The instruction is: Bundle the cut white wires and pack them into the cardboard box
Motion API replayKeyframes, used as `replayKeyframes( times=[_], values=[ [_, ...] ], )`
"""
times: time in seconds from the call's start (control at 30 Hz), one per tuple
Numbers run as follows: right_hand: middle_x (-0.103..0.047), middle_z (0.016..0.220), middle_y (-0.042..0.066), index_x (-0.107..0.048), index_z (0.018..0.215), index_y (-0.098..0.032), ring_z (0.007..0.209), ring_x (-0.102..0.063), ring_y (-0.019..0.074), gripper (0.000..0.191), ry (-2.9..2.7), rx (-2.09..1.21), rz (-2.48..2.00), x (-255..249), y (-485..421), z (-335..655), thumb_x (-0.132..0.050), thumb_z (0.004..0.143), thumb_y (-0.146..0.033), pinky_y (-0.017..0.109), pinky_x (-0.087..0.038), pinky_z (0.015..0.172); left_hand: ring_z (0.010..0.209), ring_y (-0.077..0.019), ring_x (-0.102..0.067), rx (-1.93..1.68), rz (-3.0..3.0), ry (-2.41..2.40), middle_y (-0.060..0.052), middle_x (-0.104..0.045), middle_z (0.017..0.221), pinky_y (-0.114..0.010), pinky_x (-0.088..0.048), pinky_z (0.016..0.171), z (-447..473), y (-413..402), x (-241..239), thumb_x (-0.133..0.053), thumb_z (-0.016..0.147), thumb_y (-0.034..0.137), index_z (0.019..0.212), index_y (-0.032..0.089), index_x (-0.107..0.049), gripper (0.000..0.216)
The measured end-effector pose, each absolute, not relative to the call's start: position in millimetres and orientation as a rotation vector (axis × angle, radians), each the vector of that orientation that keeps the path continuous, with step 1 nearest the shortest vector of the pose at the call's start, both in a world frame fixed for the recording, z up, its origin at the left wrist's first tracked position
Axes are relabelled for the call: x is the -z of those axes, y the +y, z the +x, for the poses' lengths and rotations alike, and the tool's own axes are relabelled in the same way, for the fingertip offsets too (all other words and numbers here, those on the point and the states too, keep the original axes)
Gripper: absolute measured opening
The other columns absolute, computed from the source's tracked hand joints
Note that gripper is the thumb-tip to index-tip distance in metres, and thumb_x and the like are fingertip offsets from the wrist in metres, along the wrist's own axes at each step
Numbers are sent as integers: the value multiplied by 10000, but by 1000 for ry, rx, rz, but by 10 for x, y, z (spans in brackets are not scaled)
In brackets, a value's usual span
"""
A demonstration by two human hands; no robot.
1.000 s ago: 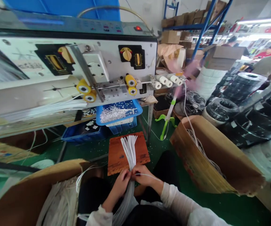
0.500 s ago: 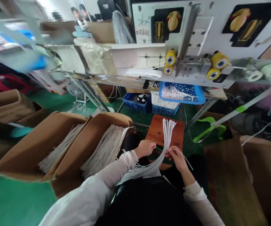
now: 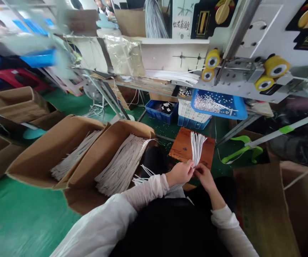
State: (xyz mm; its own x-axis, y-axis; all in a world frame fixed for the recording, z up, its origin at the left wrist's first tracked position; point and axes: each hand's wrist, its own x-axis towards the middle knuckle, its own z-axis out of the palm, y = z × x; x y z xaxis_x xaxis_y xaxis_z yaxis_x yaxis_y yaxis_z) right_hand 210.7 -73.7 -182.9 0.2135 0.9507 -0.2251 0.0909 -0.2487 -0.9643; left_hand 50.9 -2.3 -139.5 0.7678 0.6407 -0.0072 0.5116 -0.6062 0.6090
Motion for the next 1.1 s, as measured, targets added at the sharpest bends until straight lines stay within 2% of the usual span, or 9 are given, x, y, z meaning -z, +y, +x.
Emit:
replayKeyframes(
  times=[0.17, 0.3, 0.4, 0.5, 0.67, 0.83, 0.93, 1.03, 1.1],
  values=[
    [-672, 770, 36, -642, 780, -167, 732, -628, 179, 291, -1146, -1083, -1576, 1843, -753, 2206, -713, 780, -448, 294, -519, 714, 950, -209, -652, -283, 2330, 727, -63, -695, 994, -294, -466, 818, 508, 139, 1548, -544, 906, 227, 981, 198, -665, 146],
    [-695, 791, 55, -668, 803, -175, 732, -648, 195, 220, -1317, -943, -1604, 1844, -765, 2287, -671, 822, -395, 311, -526, 726, 949, -206, -630, -309, 2292, 626, -60, -675, 944, -296, -460, 853, 580, 244, 1693, -603, 879, 242, 877, 186, -665, 84],
    [-714, 860, 70, -692, 906, -187, 773, -665, 203, 163, -1513, -690, -1667, 1864, -782, 2277, -591, 869, -310, 319, -528, 748, 903, -202, -617, -366, 2235, 647, -76, -656, 930, -301, -467, 821, 628, 191, 1791, -566, 882, 200, 863, 165, -646, 89],
    [-713, 917, 91, -695, 994, -188, 834, -666, 216, 207, -1619, -422, -1744, 1903, -795, 2195, -518, 902, -246, 341, -518, 792, 870, -198, -606, -437, 2151, 717, -92, -644, 917, -304, -474, 795, 652, 100, 1879, -524, 887, 162, 856, 147, -625, 107],
    [-675, 910, 108, -679, 925, -194, 869, -639, 226, 221, -1526, -279, -1762, 1994, -801, 2040, -467, 950, -251, 350, -514, 785, 907, -192, -613, -508, 2006, 767, -92, -667, 955, -317, -484, 852, 655, 63, 1930, -503, 895, 143, 918, 150, -624, 123],
    [-632, 930, 105, -657, 861, -199, 893, -607, 222, 183, -1403, -325, -1705, 2055, -846, 2040, -518, 935, -291, 370, -518, 804, 933, -193, -611, -480, 1873, 800, -77, -666, 940, -331, -474, 903, 670, 98, 1899, -532, 851, 105, 862, 159, -620, 104],
    [-586, 919, 88, -642, 776, -195, 932, -588, 227, 193, -1212, -414, -1690, 2094, -931, 2024, -631, 867, -366, 415, -509, 877, 869, -180, -611, -452, 1739, 903, -77, -642, 884, -328, -499, 834, 660, 119, 1930, -412, 923, 128, 872, 153, -583, 180],
    [-611, 1059, 99, -591, 774, -199, 1016, -615, 231, 270, -865, -727, -1558, 2128, -1014, 1939, -663, 834, -452, 418, -533, 888, 776, -149, -618, -388, 1591, 955, -34, -603, 785, -281, -513, 724, 631, 120, 1979, -246, 972, 139, 947, 154, -557, 313],
    [-620, 1180, 106, -565, 785, -198, 1027, -639, 225, 317, -672, -942, -1467, 2127, -1042, 1885, -682, 811, -492, 383, -560, 846, 772, -146, -613, -337, 1526, 954, -17, -579, 748, -266, -510, 708, 614, 85, 1989, -269, 982, 186, 938, 154, -558, 294]
  ],
)
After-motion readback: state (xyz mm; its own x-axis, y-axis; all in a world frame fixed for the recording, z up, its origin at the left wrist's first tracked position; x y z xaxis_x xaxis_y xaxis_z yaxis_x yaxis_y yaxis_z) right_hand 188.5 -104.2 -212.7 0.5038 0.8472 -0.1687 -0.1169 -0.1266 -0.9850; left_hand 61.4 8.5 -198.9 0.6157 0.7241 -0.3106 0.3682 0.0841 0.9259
